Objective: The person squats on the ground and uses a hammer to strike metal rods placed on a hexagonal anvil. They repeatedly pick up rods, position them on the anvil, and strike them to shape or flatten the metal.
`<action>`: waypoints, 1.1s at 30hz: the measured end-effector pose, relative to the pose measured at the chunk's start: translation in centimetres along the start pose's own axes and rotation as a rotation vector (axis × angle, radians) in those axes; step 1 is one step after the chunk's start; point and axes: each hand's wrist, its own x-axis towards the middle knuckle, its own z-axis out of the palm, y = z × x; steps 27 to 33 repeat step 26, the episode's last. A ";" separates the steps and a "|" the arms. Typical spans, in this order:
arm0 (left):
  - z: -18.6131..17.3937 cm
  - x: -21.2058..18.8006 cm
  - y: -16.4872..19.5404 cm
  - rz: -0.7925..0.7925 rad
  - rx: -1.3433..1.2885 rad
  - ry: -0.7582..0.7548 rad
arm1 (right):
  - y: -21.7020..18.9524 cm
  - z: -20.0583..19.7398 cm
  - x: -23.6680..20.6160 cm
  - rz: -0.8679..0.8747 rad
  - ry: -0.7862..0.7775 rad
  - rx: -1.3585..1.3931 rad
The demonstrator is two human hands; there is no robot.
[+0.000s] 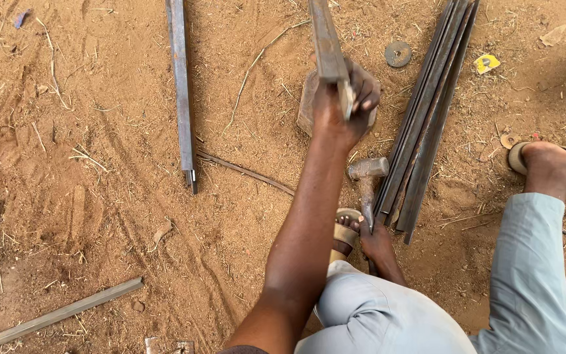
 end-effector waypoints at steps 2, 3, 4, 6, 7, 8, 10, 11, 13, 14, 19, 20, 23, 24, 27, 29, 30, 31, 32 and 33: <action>-2.4 -1.0 0.2 -0.091 0.215 0.012 | 0.0 -0.2 0.3 -0.004 -0.002 -0.002; -3.9 -1.6 0.1 -0.133 0.299 0.071 | 0.1 -0.4 0.3 -0.001 -0.002 -0.005; -5.7 -2.2 0.0 -0.174 0.382 0.134 | 0.3 -1.0 0.1 -0.004 -0.039 0.064; -9.5 -2.4 0.2 -0.172 0.739 0.201 | -0.4 -2.3 -0.5 -0.015 -0.111 0.204; -11.4 -2.6 -0.2 -0.174 0.918 0.232 | -0.8 -3.1 -1.2 0.029 -0.162 0.286; -13.3 -3.1 -1.2 -0.190 1.002 0.230 | -0.8 -4.3 -2.2 0.078 -0.210 0.368; -16.5 -3.5 -3.1 -0.205 1.171 0.211 | -1.1 -6.9 -4.0 0.145 -0.257 0.499; -17.8 -3.3 -3.4 -0.186 1.175 0.201 | -1.2 -7.9 -5.0 0.167 -0.268 0.550; -20.4 -3.8 -5.6 -0.174 1.160 0.197 | -0.7 -10.7 -6.3 0.172 -0.250 0.640; -21.6 -3.9 -6.6 -0.234 1.191 0.190 | -0.4 -12.1 -6.7 0.145 -0.226 0.682; -22.1 -2.5 -8.3 -0.228 1.664 0.041 | 0.8 -17.5 -6.1 0.031 0.048 0.622; -21.7 -2.7 -7.9 -0.375 1.827 -0.003 | 1.9 -17.9 -5.7 0.052 0.096 0.576; -17.6 0.4 -5.3 -0.503 2.191 -0.110 | 5.6 -18.2 -1.4 0.115 0.207 0.386; -15.5 2.2 -4.0 -0.341 2.229 -0.108 | 7.7 -18.0 -0.1 0.162 0.212 0.281; -9.9 6.4 -1.6 -0.075 2.208 0.065 | 12.3 -17.0 1.8 0.219 0.217 0.294; -9.9 6.4 -1.6 -0.075 2.208 0.065 | 12.3 -17.0 1.8 0.219 0.217 0.294; -9.9 6.4 -1.6 -0.075 2.208 0.065 | 12.3 -17.0 1.8 0.219 0.217 0.294; -9.9 6.4 -1.6 -0.075 2.208 0.065 | 12.3 -17.0 1.8 0.219 0.217 0.294; -9.9 6.4 -1.6 -0.075 2.208 0.065 | 12.3 -17.0 1.8 0.219 0.217 0.294; -9.9 6.4 -1.6 -0.075 2.208 0.065 | 12.3 -17.0 1.8 0.219 0.217 0.294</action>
